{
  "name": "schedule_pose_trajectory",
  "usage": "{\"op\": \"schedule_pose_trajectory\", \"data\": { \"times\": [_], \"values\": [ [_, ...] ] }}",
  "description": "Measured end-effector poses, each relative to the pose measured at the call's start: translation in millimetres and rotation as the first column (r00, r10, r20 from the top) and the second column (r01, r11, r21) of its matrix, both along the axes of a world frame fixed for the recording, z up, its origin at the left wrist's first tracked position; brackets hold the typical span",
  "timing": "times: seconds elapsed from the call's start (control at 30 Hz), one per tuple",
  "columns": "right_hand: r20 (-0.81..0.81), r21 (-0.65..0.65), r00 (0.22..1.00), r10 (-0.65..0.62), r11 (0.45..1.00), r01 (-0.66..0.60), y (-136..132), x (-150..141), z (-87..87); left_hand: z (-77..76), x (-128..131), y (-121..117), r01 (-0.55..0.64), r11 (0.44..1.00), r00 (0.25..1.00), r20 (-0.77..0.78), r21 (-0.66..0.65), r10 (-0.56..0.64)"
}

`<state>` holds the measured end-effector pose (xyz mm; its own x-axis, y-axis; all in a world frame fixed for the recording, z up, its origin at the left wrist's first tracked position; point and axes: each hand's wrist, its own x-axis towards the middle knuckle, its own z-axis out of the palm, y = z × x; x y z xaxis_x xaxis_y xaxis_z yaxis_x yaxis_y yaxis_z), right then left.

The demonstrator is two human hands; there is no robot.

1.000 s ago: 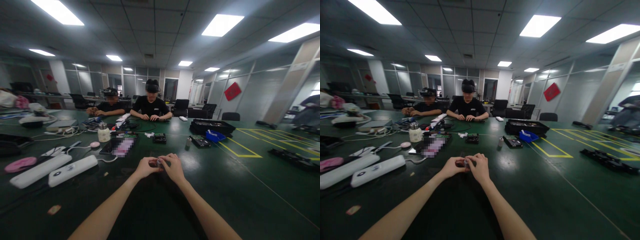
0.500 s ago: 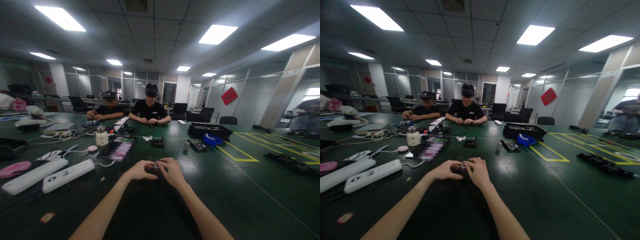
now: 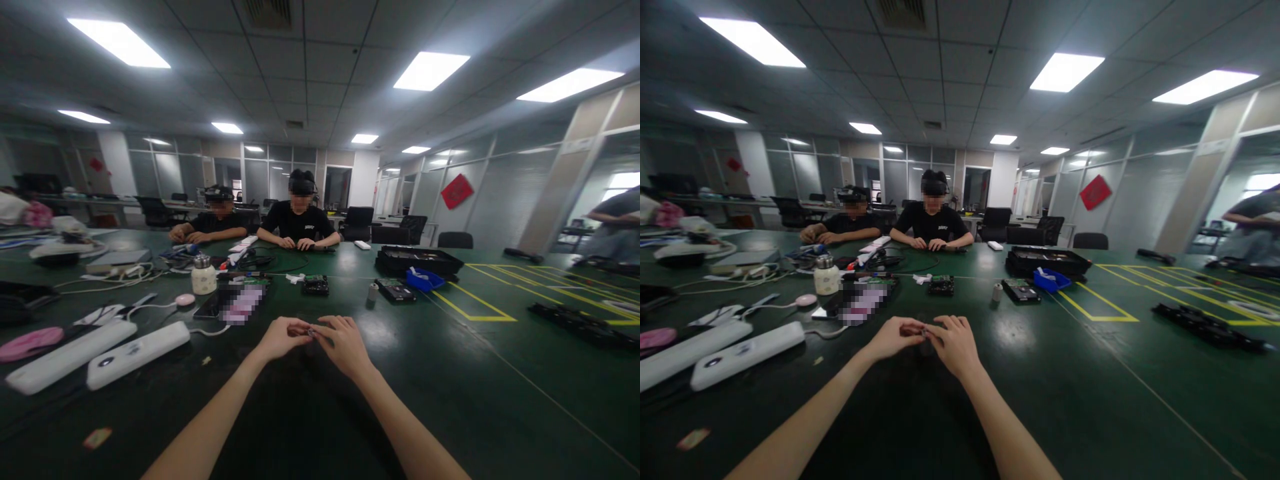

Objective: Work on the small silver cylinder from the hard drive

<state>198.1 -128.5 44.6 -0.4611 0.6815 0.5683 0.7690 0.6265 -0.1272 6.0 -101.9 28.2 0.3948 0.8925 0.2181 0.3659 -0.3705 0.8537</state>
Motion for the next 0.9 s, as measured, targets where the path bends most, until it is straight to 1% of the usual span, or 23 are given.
{"op": "schedule_pose_trajectory", "data": {
  "times": [0.17, 0.27, 0.4, 0.53, 0.6, 0.7, 0.8, 0.9],
  "values": [
    [-0.020, -0.006, 0.999, -0.033, 0.999, 0.033, -1, 0, 4.0, -3.7, 0, 2, -0.003, 1.000, 1.000, 0.013, -0.010, 0.003],
    [-0.003, -0.003, 0.999, -0.042, 0.999, 0.042, 0, 0, 8.5, -5.5, 1, 3, 0.003, 1.000, 1.000, 0.024, -0.016, -0.003],
    [0.050, -0.011, 0.999, -0.014, 1.000, 0.015, 1, -1, 13.1, -7.0, 2, 3, 0.000, 1.000, 1.000, 0.031, -0.011, 0.000],
    [0.073, -0.032, 0.997, 0.015, 0.999, -0.012, 0, 2, 12.3, -5.9, 1, 2, -0.011, 1.000, 0.999, 0.042, 0.002, 0.011],
    [0.064, -0.043, 0.998, 0.027, 0.999, -0.024, -1, 5, 10.4, -3.4, 1, 2, -0.036, 0.999, 0.998, 0.057, 0.031, 0.034],
    [0.018, -0.053, 1.000, 0.025, 0.998, -0.024, -2, 10, 7.0, 2.2, 3, -2, -0.123, 0.985, 0.989, 0.097, 0.120, 0.112],
    [-0.055, -0.064, 0.998, -0.020, 0.998, 0.017, -2, 12, 2.7, 6.6, 9, -9, -0.198, 0.957, 0.977, 0.121, 0.211, 0.175],
    [-0.107, -0.094, 0.992, -0.064, 0.994, 0.054, -1, 11, -3.0, 7.9, 17, -15, -0.228, 0.935, 0.972, 0.116, 0.270, 0.203]
  ]
}}
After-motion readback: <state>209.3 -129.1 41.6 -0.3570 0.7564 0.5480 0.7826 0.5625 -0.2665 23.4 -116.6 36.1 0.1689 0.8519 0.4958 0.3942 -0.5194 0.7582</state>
